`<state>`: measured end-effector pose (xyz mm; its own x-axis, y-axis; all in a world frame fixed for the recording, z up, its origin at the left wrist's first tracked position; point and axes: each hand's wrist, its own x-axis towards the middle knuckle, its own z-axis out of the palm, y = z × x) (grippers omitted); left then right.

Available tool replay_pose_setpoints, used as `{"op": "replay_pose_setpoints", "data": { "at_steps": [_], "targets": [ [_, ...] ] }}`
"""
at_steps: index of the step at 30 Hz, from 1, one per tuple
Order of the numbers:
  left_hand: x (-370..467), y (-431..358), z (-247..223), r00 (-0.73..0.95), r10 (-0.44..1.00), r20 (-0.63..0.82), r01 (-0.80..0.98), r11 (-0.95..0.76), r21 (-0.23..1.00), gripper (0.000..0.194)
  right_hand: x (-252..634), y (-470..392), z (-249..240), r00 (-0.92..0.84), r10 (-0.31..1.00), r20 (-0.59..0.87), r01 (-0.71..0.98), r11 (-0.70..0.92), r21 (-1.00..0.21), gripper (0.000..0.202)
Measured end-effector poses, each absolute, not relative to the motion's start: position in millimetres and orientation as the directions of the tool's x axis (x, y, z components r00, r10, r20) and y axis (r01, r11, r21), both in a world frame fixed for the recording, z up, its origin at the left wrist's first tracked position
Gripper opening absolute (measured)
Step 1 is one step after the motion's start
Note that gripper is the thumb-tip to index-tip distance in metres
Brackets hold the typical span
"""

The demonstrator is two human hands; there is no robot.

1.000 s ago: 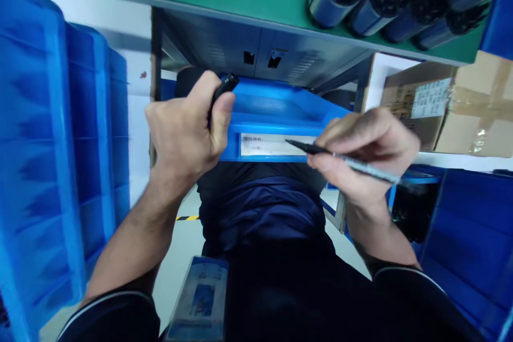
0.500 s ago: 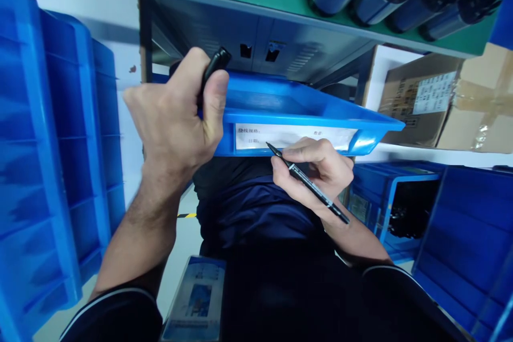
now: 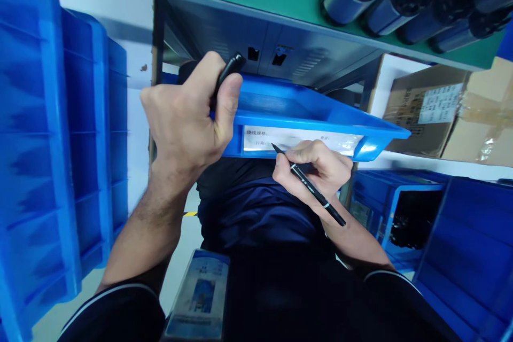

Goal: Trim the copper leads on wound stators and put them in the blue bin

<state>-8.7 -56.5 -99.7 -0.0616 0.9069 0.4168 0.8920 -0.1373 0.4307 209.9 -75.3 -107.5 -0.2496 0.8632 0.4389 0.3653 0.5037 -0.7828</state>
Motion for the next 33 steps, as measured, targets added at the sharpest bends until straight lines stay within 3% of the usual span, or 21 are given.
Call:
{"op": "replay_pose_setpoints", "data": {
  "at_steps": [20, 25, 33],
  "targets": [
    [-9.4, -52.9, -98.2, -0.063, 0.912, 0.404, 0.888, -0.134, 0.440, 0.033, 205.8, -75.2, -109.9, -0.198, 0.893, 0.403, 0.471, 0.447, -0.760, 0.029],
    [-9.4, -53.6, -96.5, -0.065, 0.924, 0.377, 0.886, -0.121, 0.447, 0.033, 209.2, -74.2, -104.3, -0.351, 0.872, 0.340, 0.461, 0.477, -0.748, 0.033],
    [-9.1, -52.8, -99.5, -0.068, 0.912, 0.405, 0.886, -0.132, 0.444, 0.030, 209.7, -75.2, -104.8, -0.256, 0.890, 0.378, 0.448, 0.455, -0.769, 0.031]
  ]
}}
